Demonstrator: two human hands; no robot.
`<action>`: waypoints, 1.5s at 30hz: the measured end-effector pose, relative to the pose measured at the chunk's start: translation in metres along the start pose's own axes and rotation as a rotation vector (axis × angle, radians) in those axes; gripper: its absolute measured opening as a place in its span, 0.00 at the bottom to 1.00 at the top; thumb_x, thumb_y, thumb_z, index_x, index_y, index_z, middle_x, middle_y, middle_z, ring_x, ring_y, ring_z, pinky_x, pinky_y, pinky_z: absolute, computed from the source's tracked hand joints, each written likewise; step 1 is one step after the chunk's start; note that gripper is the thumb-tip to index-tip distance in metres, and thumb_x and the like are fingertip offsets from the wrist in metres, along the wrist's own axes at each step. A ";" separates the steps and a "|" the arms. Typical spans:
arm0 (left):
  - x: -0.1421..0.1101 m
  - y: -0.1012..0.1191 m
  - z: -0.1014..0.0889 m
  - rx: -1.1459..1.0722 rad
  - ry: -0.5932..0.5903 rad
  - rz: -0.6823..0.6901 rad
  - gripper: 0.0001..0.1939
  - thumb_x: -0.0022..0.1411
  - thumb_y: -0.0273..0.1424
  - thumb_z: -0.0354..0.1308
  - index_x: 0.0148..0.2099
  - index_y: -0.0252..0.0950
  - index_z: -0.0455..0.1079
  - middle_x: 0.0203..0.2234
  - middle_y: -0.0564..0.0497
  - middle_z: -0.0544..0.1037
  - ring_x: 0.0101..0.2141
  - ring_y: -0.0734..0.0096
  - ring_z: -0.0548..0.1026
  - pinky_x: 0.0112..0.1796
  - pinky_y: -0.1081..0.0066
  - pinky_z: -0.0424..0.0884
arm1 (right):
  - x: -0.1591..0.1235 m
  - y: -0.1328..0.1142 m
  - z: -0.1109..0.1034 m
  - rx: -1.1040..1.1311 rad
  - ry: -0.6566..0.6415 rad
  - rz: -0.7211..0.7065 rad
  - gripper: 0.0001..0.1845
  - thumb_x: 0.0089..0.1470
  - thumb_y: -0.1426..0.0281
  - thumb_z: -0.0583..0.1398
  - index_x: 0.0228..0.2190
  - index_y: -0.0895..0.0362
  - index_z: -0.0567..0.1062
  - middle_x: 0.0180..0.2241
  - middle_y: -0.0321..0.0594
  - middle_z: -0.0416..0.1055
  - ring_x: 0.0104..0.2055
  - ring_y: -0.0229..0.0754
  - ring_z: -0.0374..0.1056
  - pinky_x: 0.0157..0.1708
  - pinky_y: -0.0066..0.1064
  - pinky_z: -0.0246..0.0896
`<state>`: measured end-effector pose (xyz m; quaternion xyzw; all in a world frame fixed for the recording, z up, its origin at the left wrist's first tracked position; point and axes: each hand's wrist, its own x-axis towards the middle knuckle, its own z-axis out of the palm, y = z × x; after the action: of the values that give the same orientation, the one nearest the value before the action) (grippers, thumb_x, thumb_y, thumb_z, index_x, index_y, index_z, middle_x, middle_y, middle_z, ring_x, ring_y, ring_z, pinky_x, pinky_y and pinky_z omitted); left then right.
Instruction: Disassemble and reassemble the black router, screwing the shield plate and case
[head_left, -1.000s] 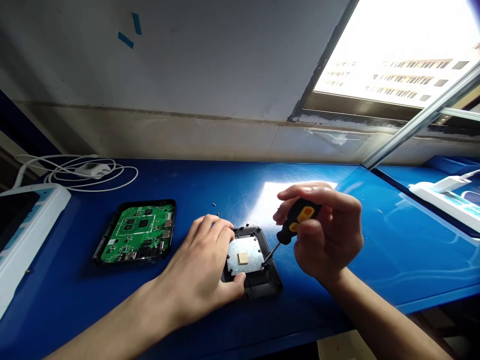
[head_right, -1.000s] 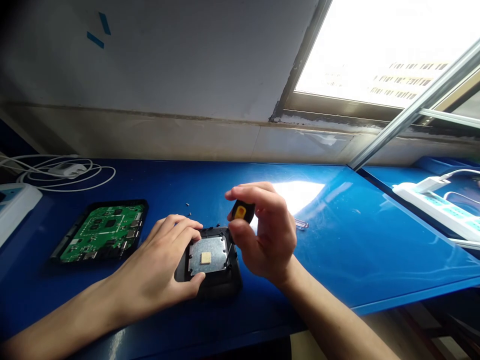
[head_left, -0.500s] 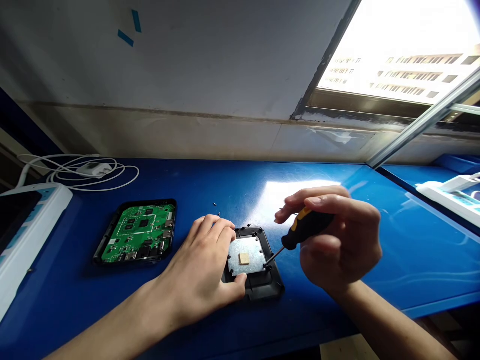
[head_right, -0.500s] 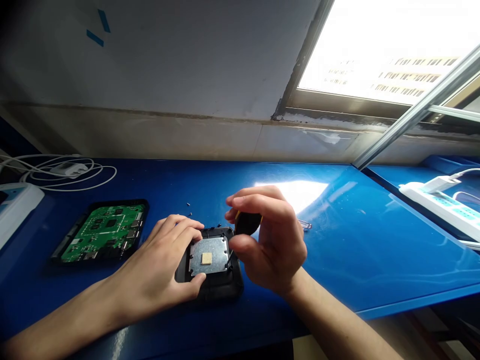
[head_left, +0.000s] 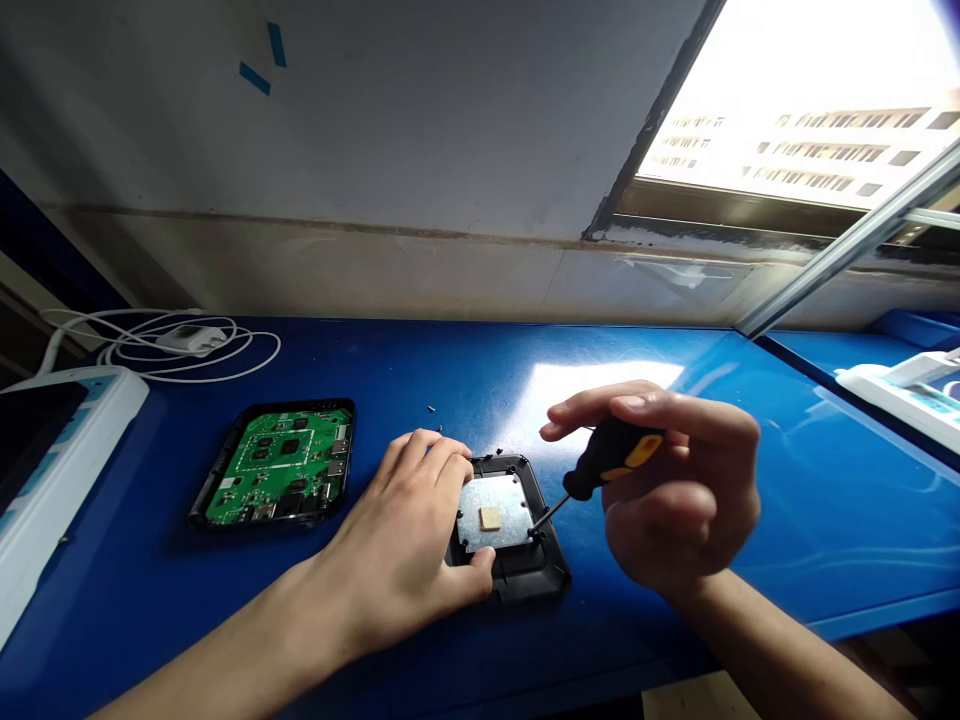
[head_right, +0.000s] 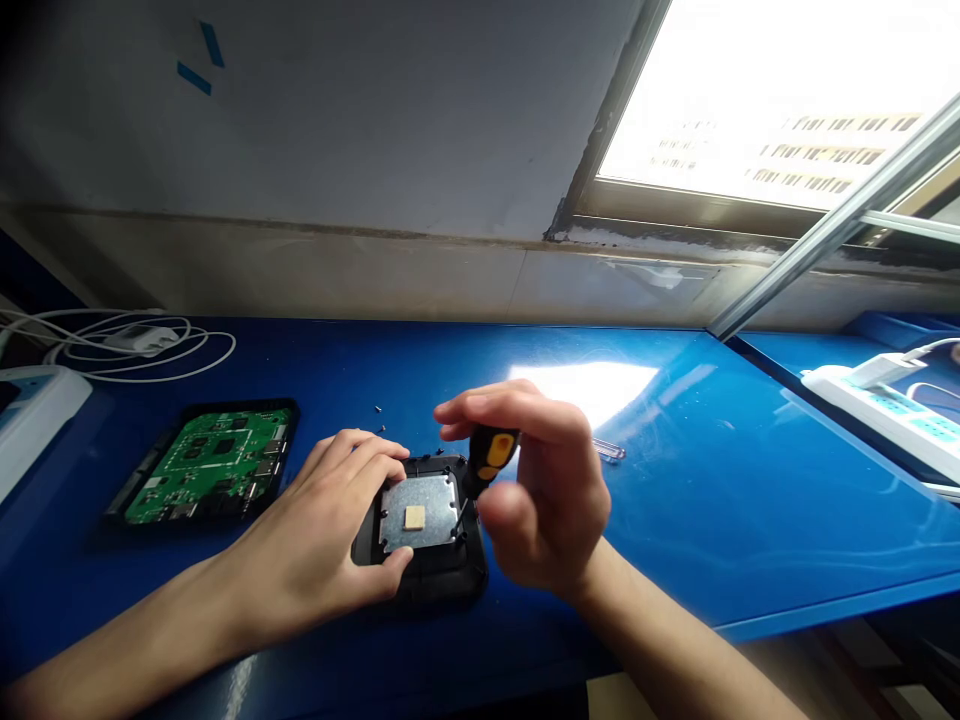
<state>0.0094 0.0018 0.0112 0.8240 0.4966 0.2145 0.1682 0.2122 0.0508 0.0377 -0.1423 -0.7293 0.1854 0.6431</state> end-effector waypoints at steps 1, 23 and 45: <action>0.000 0.000 0.000 0.001 -0.001 0.001 0.18 0.57 0.34 0.65 0.48 0.37 0.67 0.53 0.43 0.74 0.56 0.47 0.66 0.54 0.49 0.68 | 0.001 0.002 0.000 0.006 -0.010 -0.024 0.17 0.64 0.58 0.62 0.50 0.53 0.77 0.38 0.42 0.76 0.33 0.45 0.76 0.27 0.40 0.77; -0.001 0.000 0.000 -0.002 0.018 0.015 0.17 0.56 0.33 0.65 0.47 0.37 0.67 0.52 0.43 0.74 0.54 0.48 0.67 0.54 0.50 0.68 | 0.002 -0.014 0.000 -0.017 0.067 0.092 0.11 0.67 0.65 0.59 0.44 0.55 0.80 0.40 0.45 0.77 0.37 0.49 0.77 0.30 0.45 0.77; 0.000 0.000 0.000 -0.009 0.011 0.000 0.17 0.56 0.33 0.65 0.48 0.37 0.67 0.52 0.43 0.74 0.55 0.48 0.68 0.53 0.50 0.69 | 0.001 -0.014 -0.002 -0.133 0.054 0.026 0.11 0.61 0.65 0.65 0.45 0.51 0.80 0.42 0.44 0.77 0.39 0.49 0.77 0.34 0.48 0.82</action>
<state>0.0099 0.0019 0.0115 0.8219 0.4968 0.2215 0.1692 0.2149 0.0389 0.0455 -0.1991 -0.7205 0.1412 0.6491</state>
